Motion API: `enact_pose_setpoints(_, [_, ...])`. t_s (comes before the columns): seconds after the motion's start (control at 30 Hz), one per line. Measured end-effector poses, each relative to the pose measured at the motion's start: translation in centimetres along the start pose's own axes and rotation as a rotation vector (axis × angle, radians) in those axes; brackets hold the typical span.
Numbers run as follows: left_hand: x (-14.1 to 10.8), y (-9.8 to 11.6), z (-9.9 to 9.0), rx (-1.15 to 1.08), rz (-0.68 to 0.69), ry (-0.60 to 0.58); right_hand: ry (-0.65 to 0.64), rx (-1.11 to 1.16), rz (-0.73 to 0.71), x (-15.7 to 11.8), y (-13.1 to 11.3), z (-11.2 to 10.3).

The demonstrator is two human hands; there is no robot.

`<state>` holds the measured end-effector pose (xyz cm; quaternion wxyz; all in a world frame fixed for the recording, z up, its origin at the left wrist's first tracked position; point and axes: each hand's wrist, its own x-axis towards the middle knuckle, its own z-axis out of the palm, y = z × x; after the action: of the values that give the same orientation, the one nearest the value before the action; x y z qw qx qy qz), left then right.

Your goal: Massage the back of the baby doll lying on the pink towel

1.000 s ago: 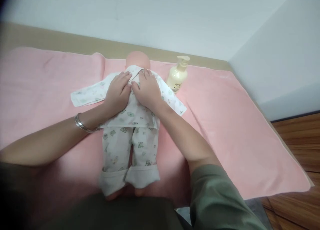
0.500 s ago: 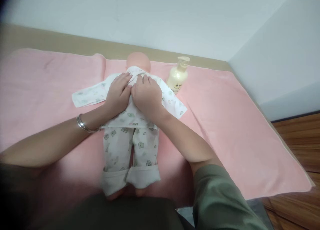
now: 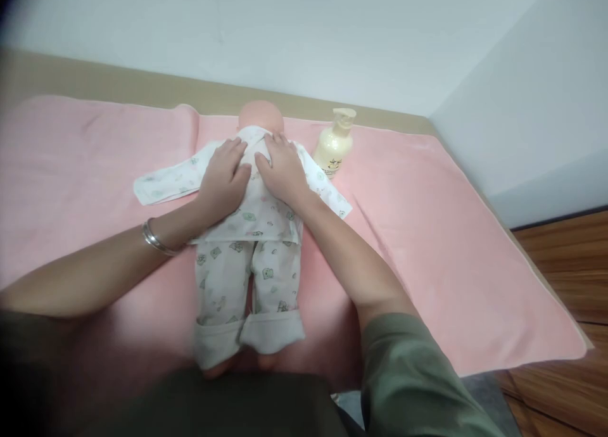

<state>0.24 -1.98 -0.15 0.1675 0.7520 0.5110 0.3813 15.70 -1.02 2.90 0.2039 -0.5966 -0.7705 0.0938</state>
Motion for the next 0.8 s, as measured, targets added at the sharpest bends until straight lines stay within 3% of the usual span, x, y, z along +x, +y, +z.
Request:
enact_pose_setpoints(0.13, [-0.5, 0.6, 0.1, 0.029, 0.025, -0.053, -0.001, -0.031, 0.035, -0.2, -0.1, -0.3])
enact_pose_setpoints(0.37, [1.5, -1.0, -0.4, -0.136, -0.174, 0.014, 0.050, -0.260, -0.114, -4.9, -4.8, 0.5])
enact_pose_setpoints(0.47, [0.9, -1.0, -0.1, -0.123, -0.157, 0.052, 0.007, -0.183, -0.134, -4.1, -3.8, 0.6])
enact_pose_setpoints(0.63, [-1.0, 0.2, 0.4, -0.002, 0.092, 0.018, -0.026, 0.000, -0.019, -0.7, 0.3, 0.0])
enact_pose_setpoints(0.7, [-1.0, 0.3, 0.4, 0.005, 0.089, 0.003, -0.021, -0.012, 0.018, -0.5, 0.4, -0.2])
enact_pose_setpoints(0.8, [0.1, -0.4, 0.0, -0.057, -0.022, 0.022, 0.008, -0.130, 0.040, -2.3, -1.6, -0.1])
